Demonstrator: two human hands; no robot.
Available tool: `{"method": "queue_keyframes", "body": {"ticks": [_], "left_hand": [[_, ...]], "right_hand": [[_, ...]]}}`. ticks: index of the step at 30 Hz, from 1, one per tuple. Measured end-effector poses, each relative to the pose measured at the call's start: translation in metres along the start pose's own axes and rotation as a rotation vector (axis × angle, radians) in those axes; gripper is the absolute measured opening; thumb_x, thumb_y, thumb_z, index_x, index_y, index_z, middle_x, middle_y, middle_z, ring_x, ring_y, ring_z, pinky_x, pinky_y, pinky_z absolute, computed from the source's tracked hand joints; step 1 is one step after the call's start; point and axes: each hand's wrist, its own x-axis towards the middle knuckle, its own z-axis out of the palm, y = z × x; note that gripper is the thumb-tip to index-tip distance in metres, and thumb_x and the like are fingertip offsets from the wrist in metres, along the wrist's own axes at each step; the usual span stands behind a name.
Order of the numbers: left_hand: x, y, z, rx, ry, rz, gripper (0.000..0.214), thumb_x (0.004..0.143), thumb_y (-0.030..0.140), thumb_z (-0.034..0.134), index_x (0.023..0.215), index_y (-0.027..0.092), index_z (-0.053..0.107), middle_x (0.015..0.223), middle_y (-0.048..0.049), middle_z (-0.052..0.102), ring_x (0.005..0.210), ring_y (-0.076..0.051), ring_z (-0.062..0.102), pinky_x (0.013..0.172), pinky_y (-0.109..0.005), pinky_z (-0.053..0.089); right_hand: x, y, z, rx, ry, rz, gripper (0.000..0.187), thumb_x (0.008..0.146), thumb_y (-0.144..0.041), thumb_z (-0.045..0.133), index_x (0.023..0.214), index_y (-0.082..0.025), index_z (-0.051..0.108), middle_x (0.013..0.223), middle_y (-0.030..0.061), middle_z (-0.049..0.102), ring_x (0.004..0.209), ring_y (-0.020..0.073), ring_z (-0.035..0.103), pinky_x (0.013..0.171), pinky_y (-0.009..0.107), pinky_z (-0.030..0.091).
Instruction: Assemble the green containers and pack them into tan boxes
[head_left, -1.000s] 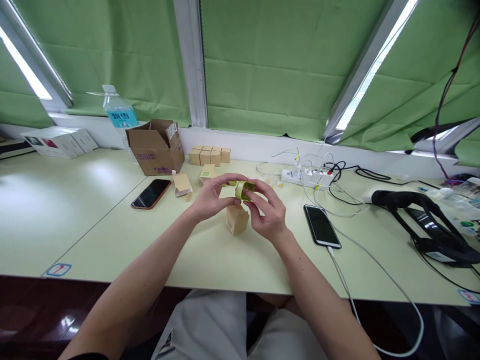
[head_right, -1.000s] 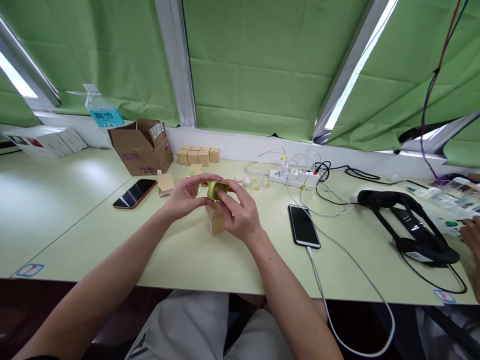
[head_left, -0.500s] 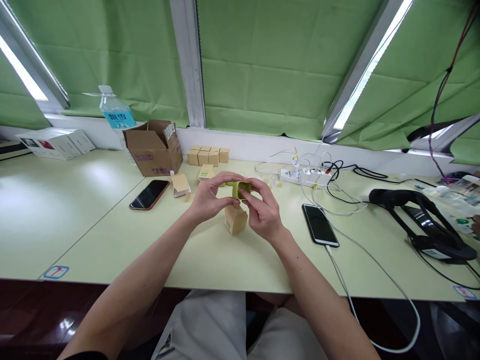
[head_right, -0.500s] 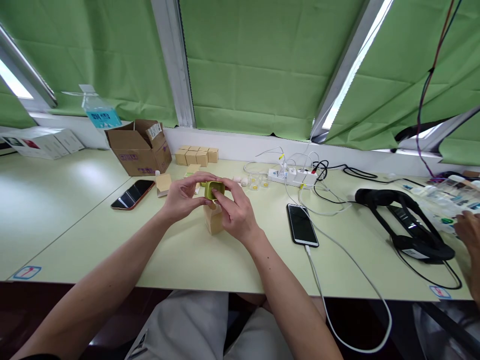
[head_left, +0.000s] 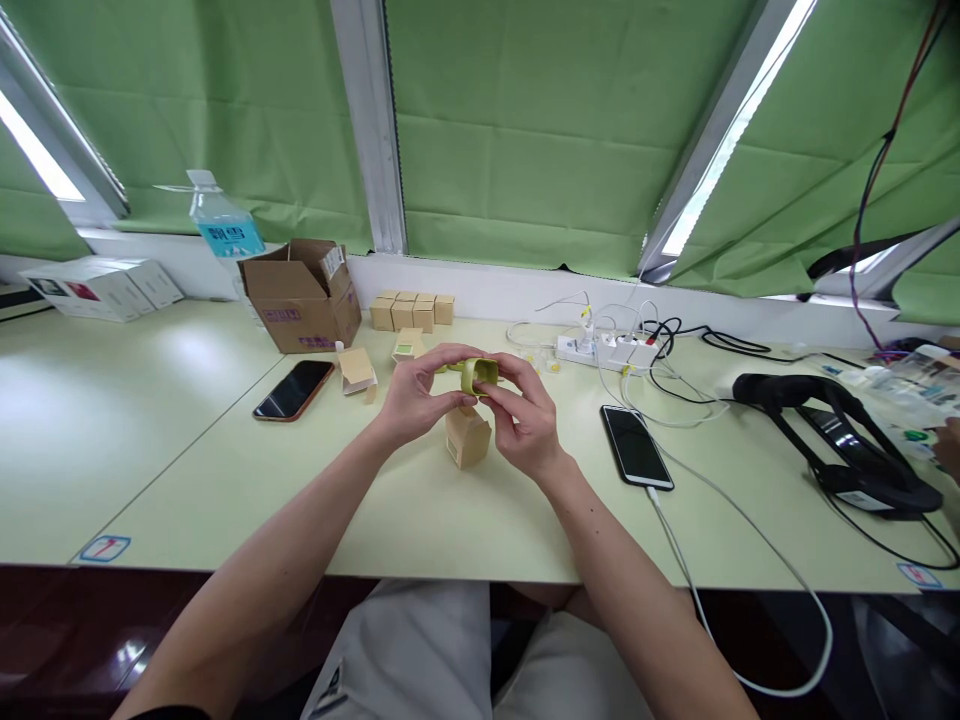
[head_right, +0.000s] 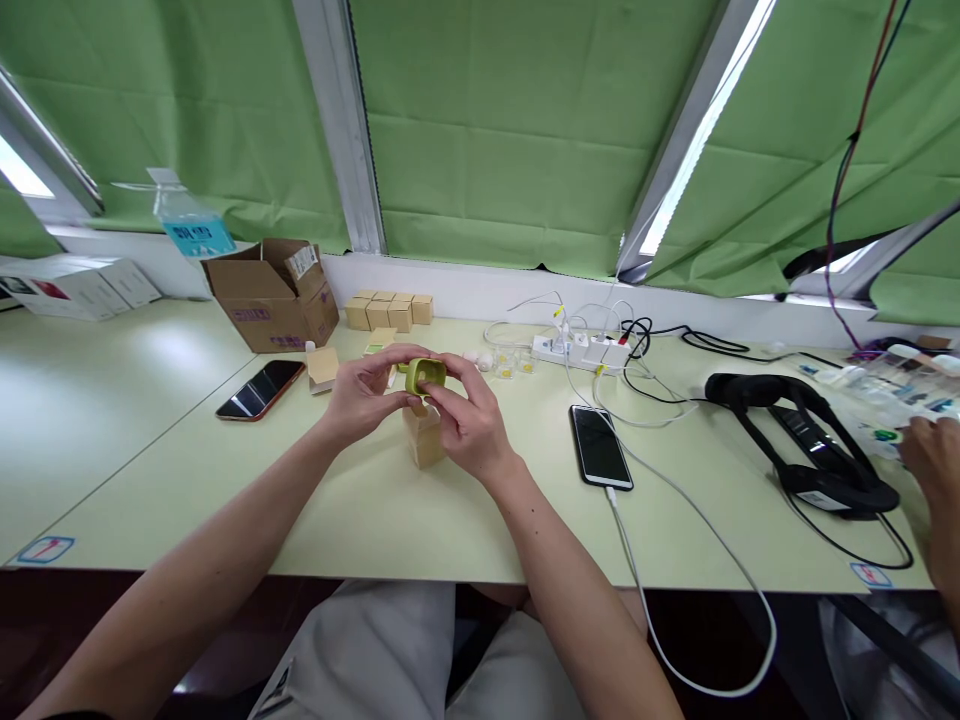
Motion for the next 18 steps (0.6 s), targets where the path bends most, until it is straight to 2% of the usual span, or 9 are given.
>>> {"method": "queue_keyframes", "body": {"ticks": [5,10,18], "left_hand": [[0.0008,-0.0004,0.0002,-0.005,0.009,0.013,0.050,0.078,0.026,0.099,0.125,0.030,0.085,0.129,-0.0097,0.083,0.129,-0.031,0.073,0.117,-0.049,0.054],[0.0007,0.0037,0.0025,0.038,0.000,-0.032,0.050,0.081,0.031,0.097,0.129,0.028,0.083,0.135,-0.0115,0.081,0.132,-0.032,0.071,0.118,-0.049,0.053],[0.0006,0.0087,0.0044,0.043,-0.013,0.000,0.047,0.085,0.031,0.095,0.131,0.028,0.082,0.136,-0.0112,0.080,0.133,-0.030,0.070,0.118,-0.047,0.052]], "right_hand": [[0.0019,-0.0031,0.0000,0.050,0.010,-0.001,0.032,0.106,-0.013,0.059,0.127,-0.027,0.079,0.141,0.0162,0.069,0.130,0.0301,0.073,0.104,0.054,0.069],[0.0038,-0.0061,-0.0004,-0.025,0.015,0.040,0.030,0.107,-0.017,0.056,0.129,-0.026,0.076,0.138,0.0161,0.072,0.127,0.0310,0.074,0.103,0.054,0.071],[0.0018,-0.0044,0.0011,-0.067,0.035,-0.030,0.039,0.108,-0.016,0.053,0.142,-0.026,0.070,0.141,0.0175,0.070,0.130,0.0315,0.073,0.103,0.054,0.070]]}}
